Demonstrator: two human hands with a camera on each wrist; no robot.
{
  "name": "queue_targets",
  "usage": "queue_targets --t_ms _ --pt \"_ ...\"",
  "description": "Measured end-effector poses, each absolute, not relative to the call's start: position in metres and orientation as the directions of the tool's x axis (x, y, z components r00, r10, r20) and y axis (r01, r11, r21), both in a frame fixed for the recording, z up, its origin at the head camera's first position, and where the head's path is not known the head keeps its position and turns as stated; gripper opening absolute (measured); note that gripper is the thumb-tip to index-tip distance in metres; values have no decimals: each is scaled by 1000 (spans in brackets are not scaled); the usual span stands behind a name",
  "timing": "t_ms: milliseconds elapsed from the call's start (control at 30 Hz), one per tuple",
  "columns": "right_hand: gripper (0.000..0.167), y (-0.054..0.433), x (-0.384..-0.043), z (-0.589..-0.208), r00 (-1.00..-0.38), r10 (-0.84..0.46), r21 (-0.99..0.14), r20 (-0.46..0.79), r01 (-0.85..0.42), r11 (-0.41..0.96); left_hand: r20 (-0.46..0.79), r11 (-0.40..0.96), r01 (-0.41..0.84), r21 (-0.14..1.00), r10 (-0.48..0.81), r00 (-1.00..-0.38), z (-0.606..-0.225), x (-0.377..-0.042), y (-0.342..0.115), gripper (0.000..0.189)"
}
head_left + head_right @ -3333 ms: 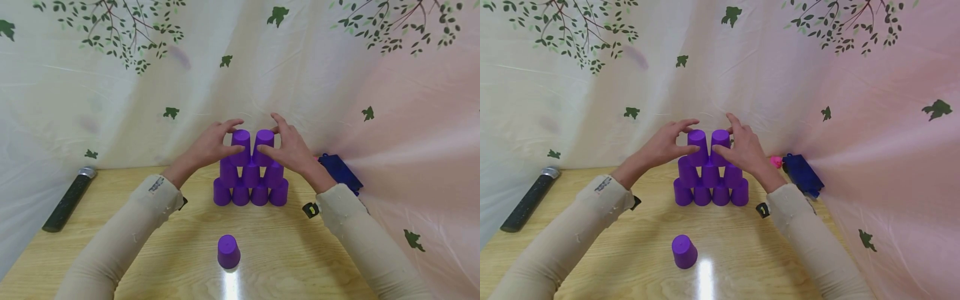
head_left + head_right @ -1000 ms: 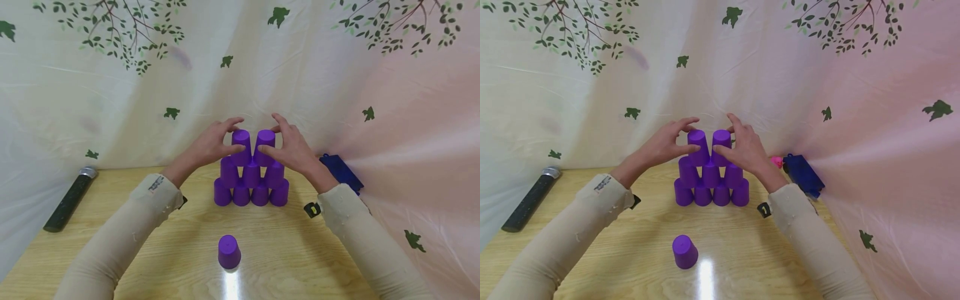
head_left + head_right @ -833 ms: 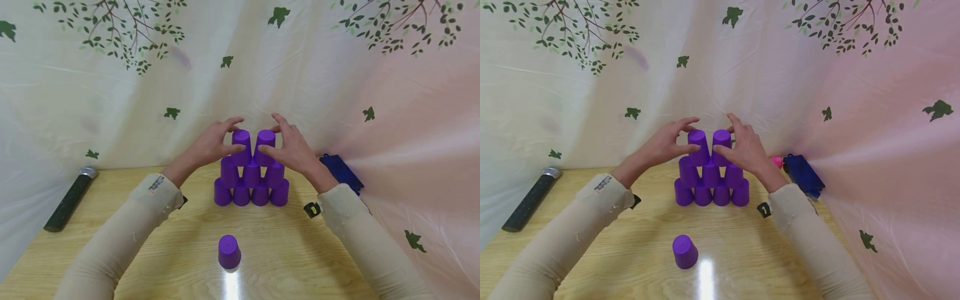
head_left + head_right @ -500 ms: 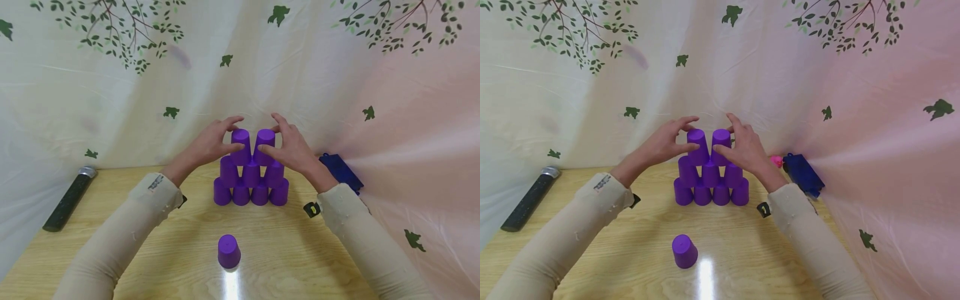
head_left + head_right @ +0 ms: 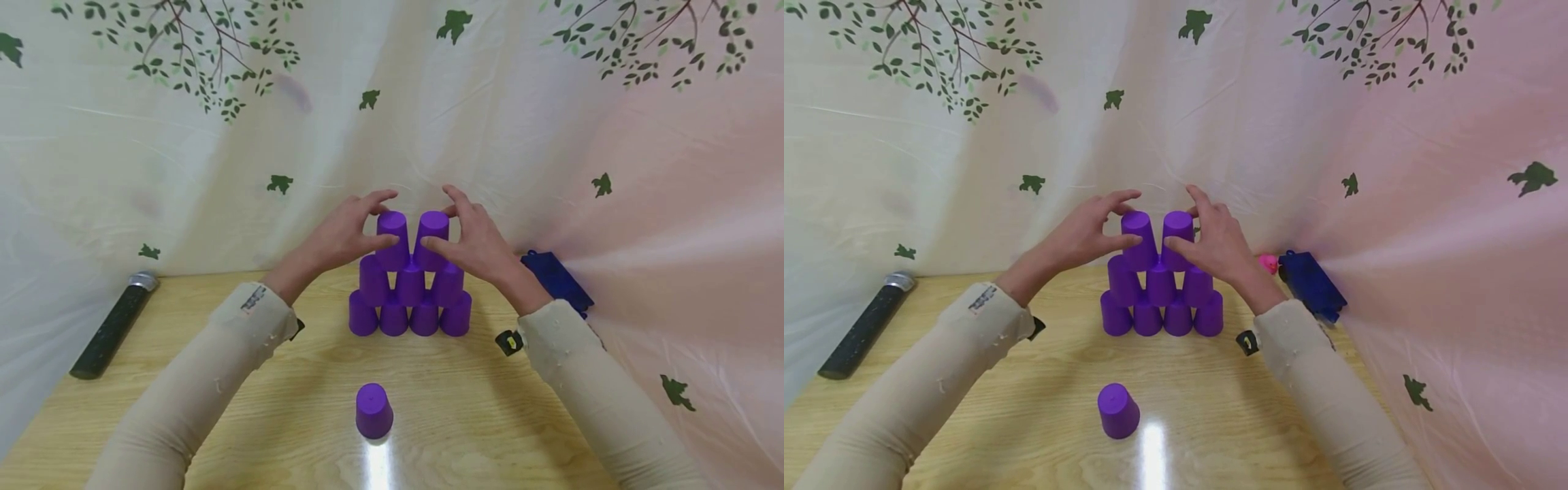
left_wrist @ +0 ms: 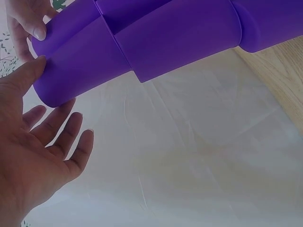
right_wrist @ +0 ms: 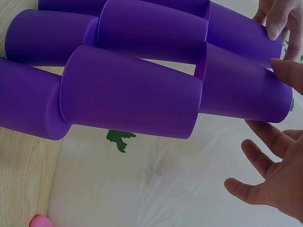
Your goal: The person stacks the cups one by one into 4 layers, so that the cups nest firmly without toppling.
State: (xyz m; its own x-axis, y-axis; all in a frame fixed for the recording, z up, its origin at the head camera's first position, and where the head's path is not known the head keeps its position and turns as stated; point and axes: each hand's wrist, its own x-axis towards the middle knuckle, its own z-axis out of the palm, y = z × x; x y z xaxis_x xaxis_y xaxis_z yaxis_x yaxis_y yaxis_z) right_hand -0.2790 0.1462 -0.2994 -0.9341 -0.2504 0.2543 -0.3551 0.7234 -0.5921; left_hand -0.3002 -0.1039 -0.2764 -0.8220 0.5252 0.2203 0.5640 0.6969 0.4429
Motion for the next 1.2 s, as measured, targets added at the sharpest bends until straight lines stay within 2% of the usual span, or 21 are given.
queue_targets --t_ms 500,700,800,900,1067,1133,1200 --pt "98 147 -277 -299 -935 -250 -599 250 -353 719 246 673 577 462 528 -813 -277 -294 -111 80" --pt "100 155 -271 -298 -926 -236 -612 296 -373 697 252 664 582 470 531 -809 -276 -287 -124 86" --pt "97 160 -260 -298 -907 -216 -601 362 -404 690 249 672 569 473 518 -818 -276 -278 -136 89" --pt "91 163 -242 -301 -845 -236 -547 481 -499 672 257 682 558 472 499 -828 -277 -267 -149 89" --pt "76 160 -202 -313 -639 -362 -364 678 -720 590 280 700 541 466 464 -841 -284 -243 -174 78" --pt "72 157 -187 -322 -578 -414 -314 703 -775 549 268 708 530 466 458 -848 -288 -232 -183 71" --pt "68 154 -176 -333 -543 -468 -288 697 -810 511 247 721 519 460 457 -854 -293 -220 -191 65"
